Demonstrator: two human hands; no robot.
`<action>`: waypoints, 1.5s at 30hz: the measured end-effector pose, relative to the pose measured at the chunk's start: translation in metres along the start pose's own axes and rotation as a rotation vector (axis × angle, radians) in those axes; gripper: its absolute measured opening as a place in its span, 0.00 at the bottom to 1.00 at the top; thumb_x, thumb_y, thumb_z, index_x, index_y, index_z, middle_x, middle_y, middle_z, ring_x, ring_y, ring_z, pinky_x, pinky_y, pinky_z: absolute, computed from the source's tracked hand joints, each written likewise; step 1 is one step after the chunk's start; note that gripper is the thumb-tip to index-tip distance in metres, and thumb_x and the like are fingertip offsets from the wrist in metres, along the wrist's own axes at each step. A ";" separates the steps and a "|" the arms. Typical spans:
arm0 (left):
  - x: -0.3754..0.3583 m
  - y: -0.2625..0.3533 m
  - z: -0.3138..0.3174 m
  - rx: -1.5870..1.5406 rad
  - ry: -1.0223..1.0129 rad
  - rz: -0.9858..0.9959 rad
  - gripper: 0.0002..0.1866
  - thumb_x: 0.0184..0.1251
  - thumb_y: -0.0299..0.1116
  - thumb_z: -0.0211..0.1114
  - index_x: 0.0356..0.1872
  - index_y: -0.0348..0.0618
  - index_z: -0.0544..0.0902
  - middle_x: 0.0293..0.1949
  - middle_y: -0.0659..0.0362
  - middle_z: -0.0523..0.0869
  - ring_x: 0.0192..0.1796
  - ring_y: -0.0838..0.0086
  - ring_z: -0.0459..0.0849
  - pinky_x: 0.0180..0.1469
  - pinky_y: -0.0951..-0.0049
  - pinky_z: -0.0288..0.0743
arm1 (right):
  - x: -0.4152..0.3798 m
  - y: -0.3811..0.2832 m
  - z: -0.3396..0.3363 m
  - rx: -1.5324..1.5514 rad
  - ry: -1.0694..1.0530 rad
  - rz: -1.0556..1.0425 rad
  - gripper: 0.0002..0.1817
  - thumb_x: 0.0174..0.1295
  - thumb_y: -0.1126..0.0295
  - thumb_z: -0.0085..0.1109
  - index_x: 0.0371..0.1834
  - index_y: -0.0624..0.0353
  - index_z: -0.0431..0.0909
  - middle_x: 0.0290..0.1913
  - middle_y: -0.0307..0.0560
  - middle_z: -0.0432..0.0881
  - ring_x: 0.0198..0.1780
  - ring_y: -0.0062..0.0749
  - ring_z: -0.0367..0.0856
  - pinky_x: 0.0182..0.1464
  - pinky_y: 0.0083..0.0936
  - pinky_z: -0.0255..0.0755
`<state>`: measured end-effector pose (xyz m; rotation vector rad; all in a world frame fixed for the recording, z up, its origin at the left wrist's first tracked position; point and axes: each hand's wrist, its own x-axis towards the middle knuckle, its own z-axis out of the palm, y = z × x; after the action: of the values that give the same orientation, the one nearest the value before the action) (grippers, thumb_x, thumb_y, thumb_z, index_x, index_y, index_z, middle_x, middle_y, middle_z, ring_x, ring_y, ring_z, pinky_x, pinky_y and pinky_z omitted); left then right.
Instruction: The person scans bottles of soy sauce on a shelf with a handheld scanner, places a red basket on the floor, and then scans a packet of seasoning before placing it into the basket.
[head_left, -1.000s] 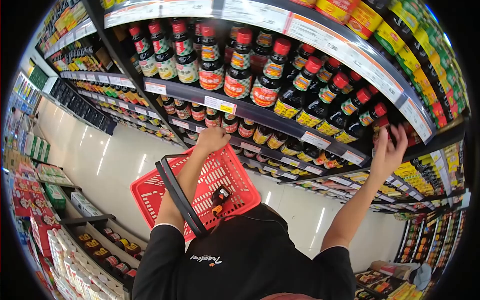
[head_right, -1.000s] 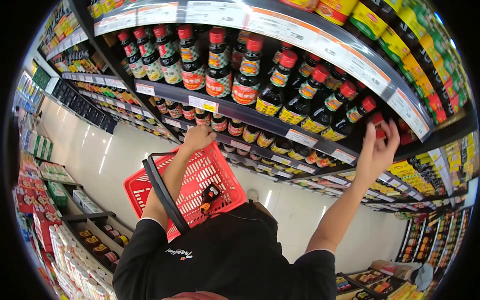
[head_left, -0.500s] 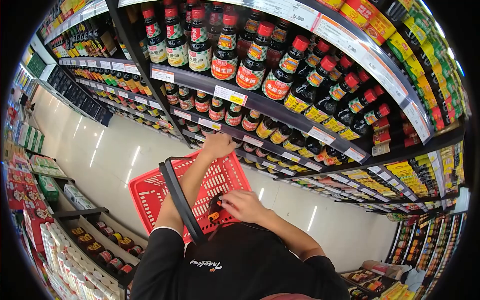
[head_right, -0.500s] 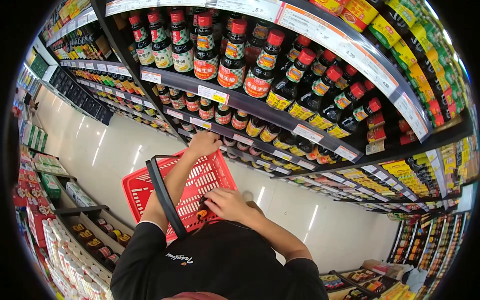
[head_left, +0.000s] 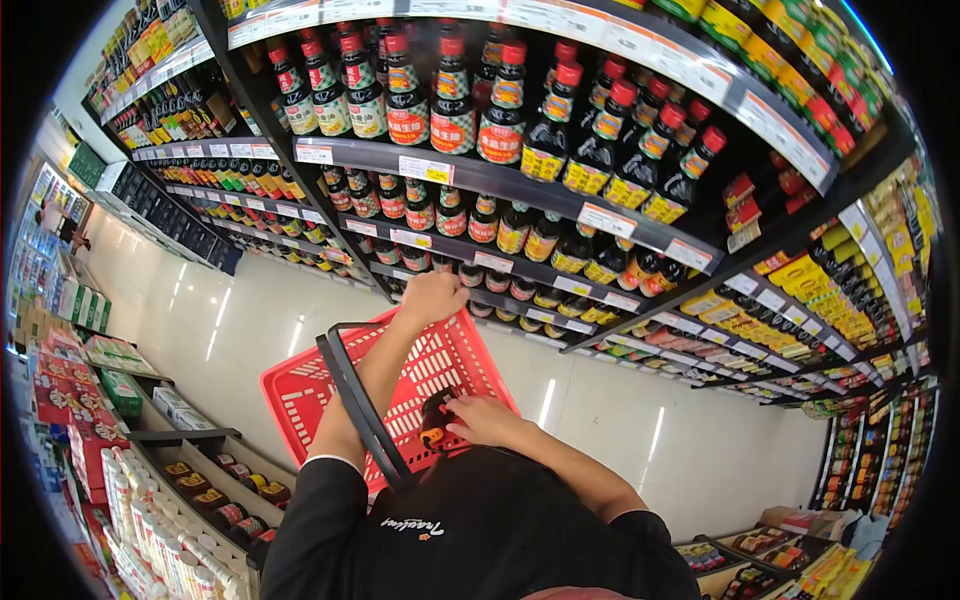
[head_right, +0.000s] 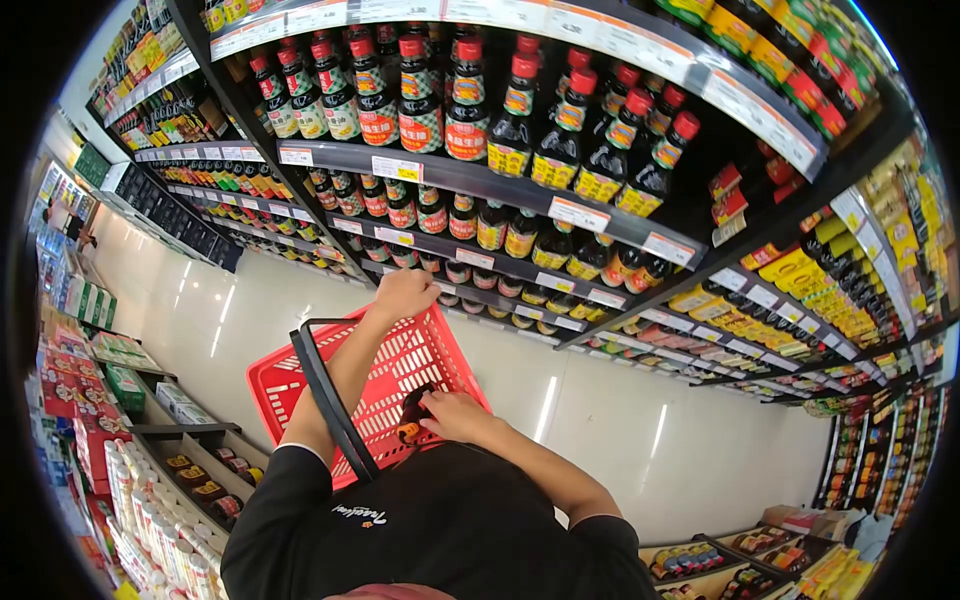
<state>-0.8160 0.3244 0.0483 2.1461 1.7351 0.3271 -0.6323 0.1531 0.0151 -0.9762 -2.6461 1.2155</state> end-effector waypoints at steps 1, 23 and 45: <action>-0.003 0.011 0.005 0.013 -0.031 0.014 0.19 0.62 0.48 0.57 0.31 0.44 0.88 0.30 0.46 0.88 0.38 0.49 0.88 0.45 0.51 0.81 | -0.011 -0.001 0.004 0.013 -0.006 0.013 0.26 0.69 0.57 0.57 0.61 0.66 0.73 0.53 0.59 0.81 0.53 0.54 0.82 0.55 0.45 0.76; -0.066 0.033 0.003 0.079 -0.031 -0.040 0.18 0.60 0.46 0.59 0.29 0.43 0.89 0.29 0.45 0.88 0.37 0.50 0.88 0.44 0.51 0.81 | -0.049 -0.033 0.041 0.183 0.076 -0.116 0.18 0.67 0.62 0.60 0.52 0.65 0.74 0.46 0.59 0.81 0.49 0.56 0.82 0.51 0.47 0.76; -0.021 -0.262 -0.108 -0.029 0.096 -0.150 0.18 0.64 0.47 0.57 0.34 0.44 0.89 0.33 0.44 0.88 0.41 0.49 0.88 0.46 0.51 0.80 | 0.233 -0.104 0.019 0.048 -0.031 -0.115 0.17 0.61 0.64 0.64 0.46 0.67 0.77 0.42 0.58 0.81 0.47 0.54 0.83 0.48 0.46 0.78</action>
<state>-1.0972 0.3657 0.0381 1.9955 1.9199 0.4180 -0.8777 0.2240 0.0308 -0.7917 -2.6418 1.2723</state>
